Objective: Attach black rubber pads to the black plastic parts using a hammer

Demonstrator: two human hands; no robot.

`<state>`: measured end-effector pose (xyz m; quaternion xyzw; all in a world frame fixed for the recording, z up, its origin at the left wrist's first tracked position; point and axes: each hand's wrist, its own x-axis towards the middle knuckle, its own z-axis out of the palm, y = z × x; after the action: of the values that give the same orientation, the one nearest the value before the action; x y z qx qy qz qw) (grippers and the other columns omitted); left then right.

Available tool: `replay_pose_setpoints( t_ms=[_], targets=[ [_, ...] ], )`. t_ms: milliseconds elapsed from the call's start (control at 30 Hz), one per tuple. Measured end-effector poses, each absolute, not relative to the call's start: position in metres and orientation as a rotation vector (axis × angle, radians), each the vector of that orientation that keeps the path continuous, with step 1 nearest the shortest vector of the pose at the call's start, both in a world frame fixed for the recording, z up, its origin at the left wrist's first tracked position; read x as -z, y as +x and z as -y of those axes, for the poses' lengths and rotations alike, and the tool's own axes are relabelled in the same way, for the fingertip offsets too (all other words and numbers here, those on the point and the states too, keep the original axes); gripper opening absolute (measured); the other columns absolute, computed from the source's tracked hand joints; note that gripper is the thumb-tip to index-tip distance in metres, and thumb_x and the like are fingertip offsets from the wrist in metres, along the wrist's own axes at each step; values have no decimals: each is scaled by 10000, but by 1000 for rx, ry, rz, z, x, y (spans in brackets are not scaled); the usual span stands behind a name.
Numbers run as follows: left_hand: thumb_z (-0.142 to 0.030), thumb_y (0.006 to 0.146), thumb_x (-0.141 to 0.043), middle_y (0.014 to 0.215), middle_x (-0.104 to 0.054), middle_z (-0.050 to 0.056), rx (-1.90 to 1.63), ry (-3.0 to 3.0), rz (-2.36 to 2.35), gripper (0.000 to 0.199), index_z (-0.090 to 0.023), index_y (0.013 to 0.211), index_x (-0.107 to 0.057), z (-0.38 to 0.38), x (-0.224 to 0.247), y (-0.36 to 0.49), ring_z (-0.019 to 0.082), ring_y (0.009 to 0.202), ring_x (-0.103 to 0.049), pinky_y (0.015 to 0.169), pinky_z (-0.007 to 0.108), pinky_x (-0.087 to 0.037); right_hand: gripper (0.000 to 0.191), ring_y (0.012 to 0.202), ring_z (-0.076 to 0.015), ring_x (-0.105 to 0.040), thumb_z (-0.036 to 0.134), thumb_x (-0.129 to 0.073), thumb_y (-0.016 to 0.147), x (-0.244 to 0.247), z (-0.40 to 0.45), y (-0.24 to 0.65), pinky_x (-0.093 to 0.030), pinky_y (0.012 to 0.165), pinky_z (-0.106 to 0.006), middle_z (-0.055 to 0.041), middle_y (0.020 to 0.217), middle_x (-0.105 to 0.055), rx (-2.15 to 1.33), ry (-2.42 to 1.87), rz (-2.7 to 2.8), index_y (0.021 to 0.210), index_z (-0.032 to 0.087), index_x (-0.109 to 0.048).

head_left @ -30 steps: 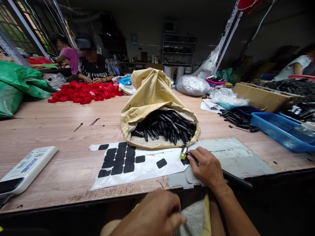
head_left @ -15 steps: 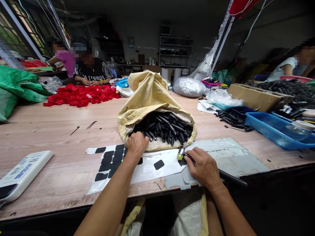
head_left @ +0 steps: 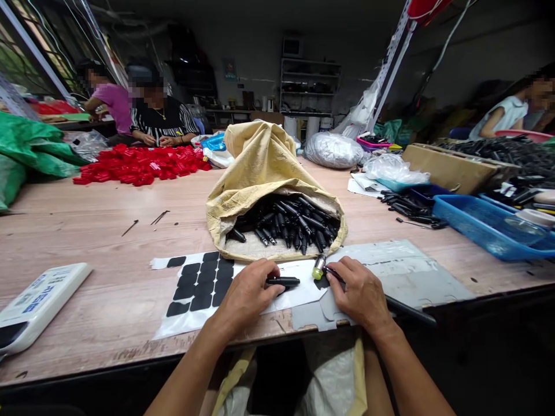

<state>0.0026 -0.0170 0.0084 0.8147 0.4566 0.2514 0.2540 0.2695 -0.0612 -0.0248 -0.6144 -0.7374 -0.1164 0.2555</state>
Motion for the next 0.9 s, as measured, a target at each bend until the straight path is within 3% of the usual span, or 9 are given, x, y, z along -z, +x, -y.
replay_pose_setpoints(
  t_ms=[133, 367, 633, 900],
  targets=[
    [-221, 780, -731, 915, -655, -1, -735, 2175, -1192, 175, -224, 933, -646, 19, 3, 4, 186, 847, -572, 736, 282, -411, 169, 936, -204, -589, 237, -566, 926, 28, 60, 271, -417, 821, -307, -39, 931, -652, 323, -1634, 1995, 1057, 217, -671],
    [-223, 783, -739, 884, -653, 5, -768, 2158, -1165, 123, -213, 899, -698, 17, 7, 6, 182, 827, -562, 766, 296, -406, 219, 874, -191, -635, 260, -487, 994, 19, 62, 274, -429, 790, -314, -51, 955, -682, 397, -1601, 1974, 1112, 220, -667],
    [-214, 790, -728, 868, -651, 9, -767, 2106, -1173, 106, -206, 894, -743, 17, 5, 5, 172, 816, -576, 727, 275, -404, 244, 907, -182, -656, 266, -470, 1013, 0, 78, 234, -512, 817, -291, -60, 1019, -674, 8, -1405, 1912, 1199, 241, -628],
    [-222, 808, -726, 855, -644, 19, -787, 2132, -1154, 110, -205, 907, -770, 16, 7, 5, 175, 818, -576, 722, 272, -405, 261, 914, -171, -657, 210, -470, 1010, -4, 83, 201, -523, 808, -276, -66, 1006, -673, -48, -1269, 1920, 1228, 229, -613]
  ],
)
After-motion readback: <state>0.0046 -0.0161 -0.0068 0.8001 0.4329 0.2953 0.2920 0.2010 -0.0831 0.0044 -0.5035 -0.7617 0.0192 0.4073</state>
